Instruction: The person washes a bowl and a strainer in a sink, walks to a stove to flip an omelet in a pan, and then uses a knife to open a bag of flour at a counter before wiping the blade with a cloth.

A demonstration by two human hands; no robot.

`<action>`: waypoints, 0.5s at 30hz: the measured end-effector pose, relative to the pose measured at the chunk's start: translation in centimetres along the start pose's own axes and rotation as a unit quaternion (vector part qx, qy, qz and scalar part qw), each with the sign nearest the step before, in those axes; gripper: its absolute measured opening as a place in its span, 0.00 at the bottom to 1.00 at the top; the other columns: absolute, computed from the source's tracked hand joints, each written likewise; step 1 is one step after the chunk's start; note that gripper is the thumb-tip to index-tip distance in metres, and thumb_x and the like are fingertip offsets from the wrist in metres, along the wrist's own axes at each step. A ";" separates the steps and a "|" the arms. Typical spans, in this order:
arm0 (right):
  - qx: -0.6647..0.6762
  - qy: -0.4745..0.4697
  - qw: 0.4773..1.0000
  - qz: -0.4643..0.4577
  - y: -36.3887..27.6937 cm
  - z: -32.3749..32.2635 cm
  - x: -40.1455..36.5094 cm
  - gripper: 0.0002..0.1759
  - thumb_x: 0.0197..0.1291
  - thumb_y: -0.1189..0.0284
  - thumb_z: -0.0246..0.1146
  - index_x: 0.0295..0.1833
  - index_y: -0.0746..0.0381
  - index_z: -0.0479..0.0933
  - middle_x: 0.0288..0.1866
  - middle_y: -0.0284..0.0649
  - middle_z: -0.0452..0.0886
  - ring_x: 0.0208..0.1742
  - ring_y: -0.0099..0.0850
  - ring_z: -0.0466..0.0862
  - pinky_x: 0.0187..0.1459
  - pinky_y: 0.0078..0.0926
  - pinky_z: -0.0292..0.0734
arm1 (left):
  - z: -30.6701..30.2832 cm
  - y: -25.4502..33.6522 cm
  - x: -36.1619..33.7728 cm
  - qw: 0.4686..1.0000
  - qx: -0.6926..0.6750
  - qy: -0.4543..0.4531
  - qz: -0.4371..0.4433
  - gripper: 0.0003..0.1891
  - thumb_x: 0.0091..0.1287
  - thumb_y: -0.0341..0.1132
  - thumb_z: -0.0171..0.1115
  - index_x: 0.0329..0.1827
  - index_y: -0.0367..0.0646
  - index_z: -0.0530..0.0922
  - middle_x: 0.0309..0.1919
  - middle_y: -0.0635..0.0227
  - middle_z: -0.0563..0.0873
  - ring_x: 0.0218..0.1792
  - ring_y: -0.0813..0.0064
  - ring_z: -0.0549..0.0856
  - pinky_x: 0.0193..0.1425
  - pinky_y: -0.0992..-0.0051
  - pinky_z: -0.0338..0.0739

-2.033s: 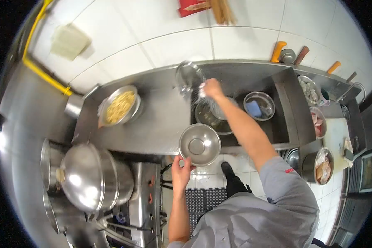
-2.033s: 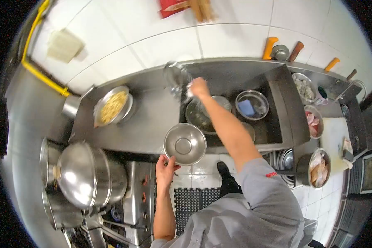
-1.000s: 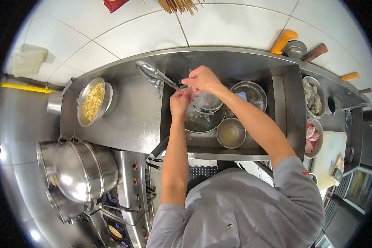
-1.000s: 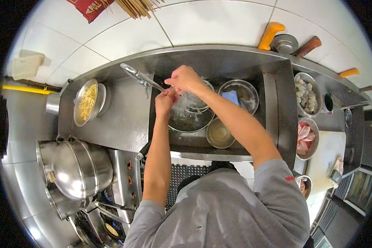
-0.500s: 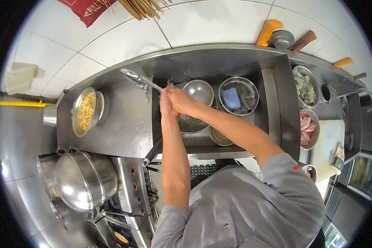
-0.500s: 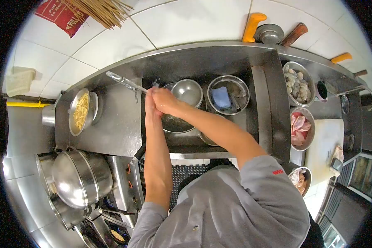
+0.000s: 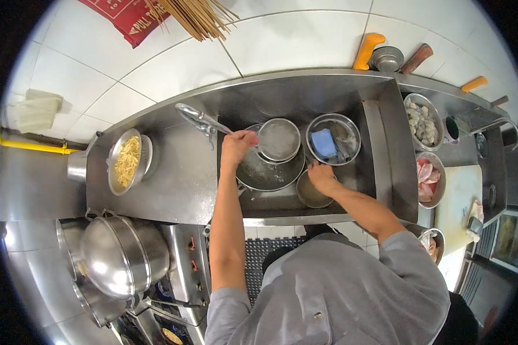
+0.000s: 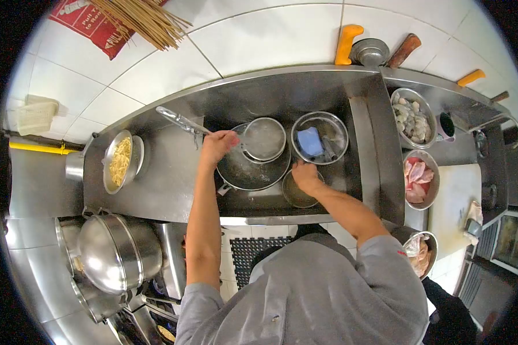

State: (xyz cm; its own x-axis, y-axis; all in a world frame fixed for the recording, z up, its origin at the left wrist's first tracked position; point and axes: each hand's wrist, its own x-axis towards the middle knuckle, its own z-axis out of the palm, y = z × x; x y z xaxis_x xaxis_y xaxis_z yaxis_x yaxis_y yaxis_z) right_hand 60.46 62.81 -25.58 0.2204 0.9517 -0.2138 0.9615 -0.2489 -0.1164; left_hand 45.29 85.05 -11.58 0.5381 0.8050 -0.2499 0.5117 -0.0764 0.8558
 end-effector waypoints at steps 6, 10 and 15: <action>0.036 -0.044 0.996 -0.062 -0.3 -10.9 -3.0 0.11 0.49 0.71 0.62 0.40 0.61 0.78 0.31 0.46 0.82 0.37 0.46 0.84 0.35 0.41 0.78 | -1.3 0.8 -0.5 0.997 0.059 0.028 0.051 0.11 0.61 0.35 0.60 0.40 0.37 0.84 0.28 0.64 0.86 0.31 0.77 0.84 0.40 0.78 0.76; 0.356 0.188 0.915 0.037 2.3 -14.0 1.0 0.07 0.48 0.74 0.63 0.31 0.64 0.73 0.22 0.44 0.77 0.22 0.36 0.78 0.27 0.34 0.72 | -1.6 1.7 -1.0 0.996 0.007 0.019 0.088 0.09 0.66 0.33 0.58 0.44 0.38 0.82 0.32 0.69 0.86 0.32 0.80 0.83 0.35 0.80 0.75; 0.594 -0.164 0.787 0.014 3.4 -7.7 -0.5 0.09 0.53 0.77 0.58 0.40 0.68 0.77 0.27 0.42 0.82 0.30 0.31 0.83 0.31 0.31 0.77 | -2.6 3.4 -1.6 0.997 -0.031 0.015 0.073 0.10 0.66 0.33 0.57 0.47 0.39 0.80 0.35 0.70 0.86 0.34 0.80 0.83 0.37 0.79 0.76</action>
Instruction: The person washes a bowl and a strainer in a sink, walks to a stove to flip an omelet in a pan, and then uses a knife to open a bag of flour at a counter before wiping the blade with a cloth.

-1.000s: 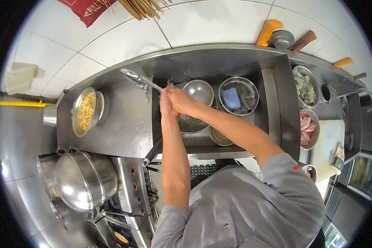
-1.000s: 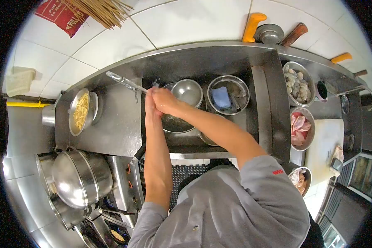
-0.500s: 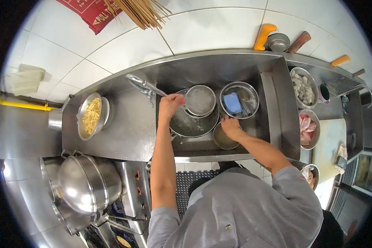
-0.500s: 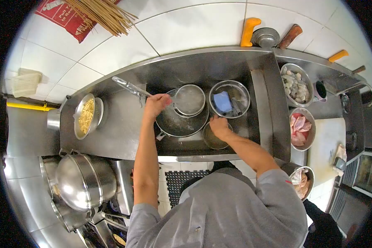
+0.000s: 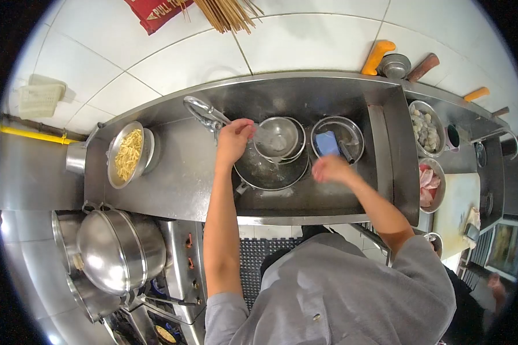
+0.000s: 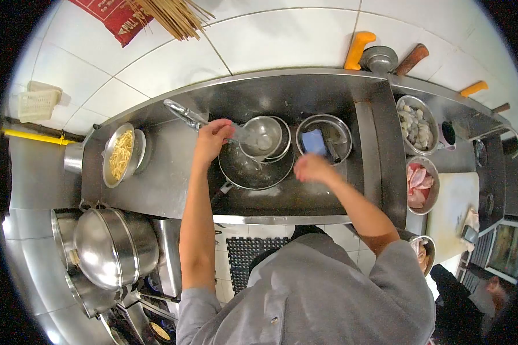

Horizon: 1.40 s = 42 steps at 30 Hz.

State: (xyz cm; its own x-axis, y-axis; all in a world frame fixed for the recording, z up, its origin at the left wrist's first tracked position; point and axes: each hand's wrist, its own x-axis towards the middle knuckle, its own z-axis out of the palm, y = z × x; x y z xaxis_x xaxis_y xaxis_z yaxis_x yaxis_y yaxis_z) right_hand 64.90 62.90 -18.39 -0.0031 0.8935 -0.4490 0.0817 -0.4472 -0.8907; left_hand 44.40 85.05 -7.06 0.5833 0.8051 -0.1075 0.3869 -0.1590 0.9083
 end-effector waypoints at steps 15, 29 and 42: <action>-0.643 -0.132 0.749 0.089 13.3 6.7 11.7 0.35 0.64 0.61 0.47 0.75 0.55 0.48 0.78 0.43 0.43 0.78 0.43 0.41 0.72 0.55 0.32 | -0.8 -1.1 -0.5 0.999 0.017 -0.002 -0.039 0.12 0.67 0.34 0.57 0.48 0.36 0.79 0.34 0.69 0.85 0.33 0.80 0.81 0.37 0.79 0.75; -0.699 -0.042 0.714 0.023 17.8 6.7 13.0 0.40 0.56 0.57 0.56 0.74 0.54 0.52 0.76 0.43 0.51 0.77 0.44 0.46 0.69 0.64 0.31 | 0.8 -2.4 1.1 0.996 -0.005 -0.014 -0.083 0.09 0.67 0.31 0.56 0.46 0.39 0.79 0.37 0.71 0.84 0.37 0.81 0.81 0.39 0.81 0.74; -0.435 -0.161 0.885 0.033 2.5 4.5 3.9 0.11 0.54 0.70 0.60 0.38 0.67 0.81 0.36 0.45 0.83 0.40 0.36 0.81 0.44 0.39 0.75 | 0.1 -1.7 0.1 0.956 -0.271 0.014 -0.112 0.14 0.66 0.38 0.60 0.45 0.36 0.77 0.37 0.67 0.85 0.33 0.80 0.83 0.38 0.81 0.77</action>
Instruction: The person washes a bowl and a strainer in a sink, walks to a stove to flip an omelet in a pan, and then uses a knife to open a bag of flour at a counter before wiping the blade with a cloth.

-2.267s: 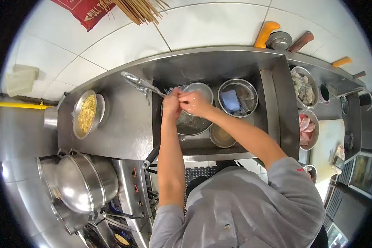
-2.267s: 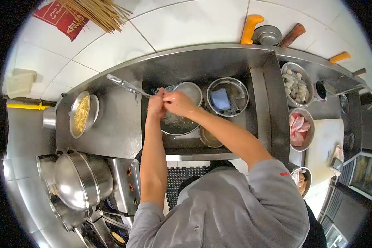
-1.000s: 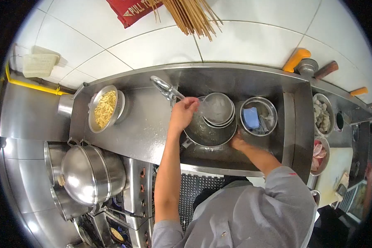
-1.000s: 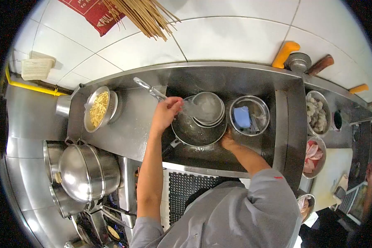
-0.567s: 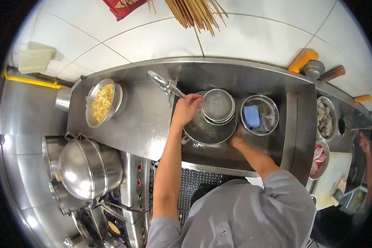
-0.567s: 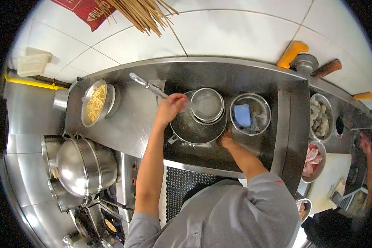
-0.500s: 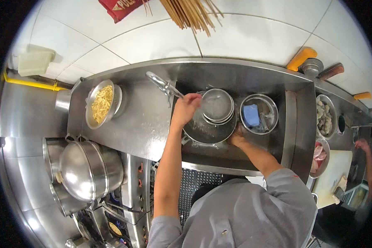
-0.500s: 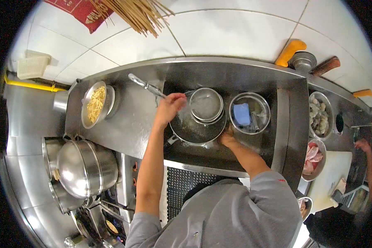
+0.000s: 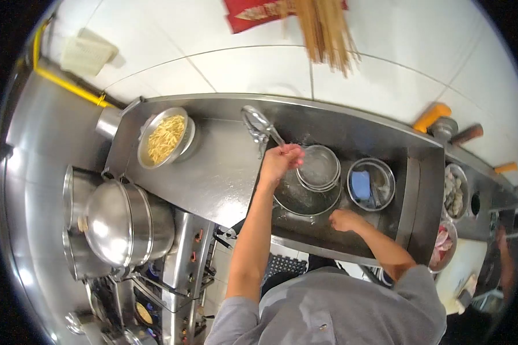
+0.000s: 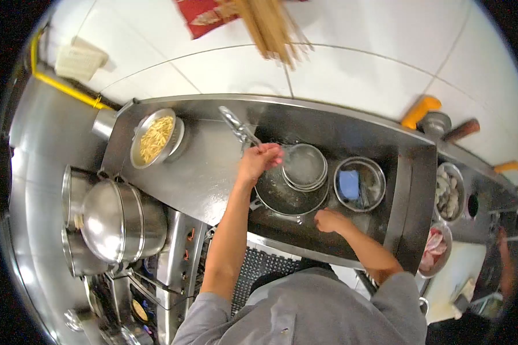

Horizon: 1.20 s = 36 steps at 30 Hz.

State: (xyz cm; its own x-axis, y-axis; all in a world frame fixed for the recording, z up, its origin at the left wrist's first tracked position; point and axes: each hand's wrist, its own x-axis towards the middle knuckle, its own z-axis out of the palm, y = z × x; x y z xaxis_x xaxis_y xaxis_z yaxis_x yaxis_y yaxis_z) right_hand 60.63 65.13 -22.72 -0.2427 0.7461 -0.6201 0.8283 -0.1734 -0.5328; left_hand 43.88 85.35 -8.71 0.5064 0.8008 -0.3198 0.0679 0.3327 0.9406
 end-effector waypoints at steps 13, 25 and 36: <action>0.608 0.317 0.716 -0.126 -16.5 -14.6 10.4 0.11 0.50 0.82 0.62 0.23 0.60 0.66 0.18 0.24 0.63 0.17 0.17 0.60 0.19 0.21 0.55 | -2.1 -9.2 0.5 0.944 -0.276 0.179 -0.008 0.09 0.68 0.31 0.51 0.49 0.40 0.73 0.39 0.67 0.81 0.40 0.72 0.81 0.45 0.73 0.77; 0.603 0.241 0.755 -0.090 -10.8 -13.1 12.9 0.18 0.64 0.71 0.51 0.54 0.72 0.73 0.55 0.49 0.76 0.51 0.35 0.79 0.48 0.29 0.76 | -1.1 -4.9 -4.5 0.924 0.231 0.266 0.148 0.12 0.53 0.30 0.57 0.40 0.38 0.80 0.38 0.51 0.83 0.42 0.50 0.81 0.46 0.56 0.75; 0.664 0.042 0.735 -0.133 -11.8 -22.8 21.2 0.42 0.58 0.61 0.60 0.69 0.78 0.53 0.75 0.62 0.30 0.75 0.50 0.38 0.72 0.43 0.33 | -17.6 -17.7 -40.2 0.862 0.077 0.465 0.186 0.10 0.64 0.33 0.57 0.44 0.38 0.78 0.36 0.58 0.85 0.37 0.66 0.84 0.43 0.70 0.76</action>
State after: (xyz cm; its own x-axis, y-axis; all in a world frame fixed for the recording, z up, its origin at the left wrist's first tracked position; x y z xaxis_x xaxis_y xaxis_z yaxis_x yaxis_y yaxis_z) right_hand 57.19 97.67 -16.43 -0.2290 0.8940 -0.3851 -0.4780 -0.4479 -0.7556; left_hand 7.24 56.04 -14.51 -0.3863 0.9142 0.1227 0.2000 -0.0468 0.9787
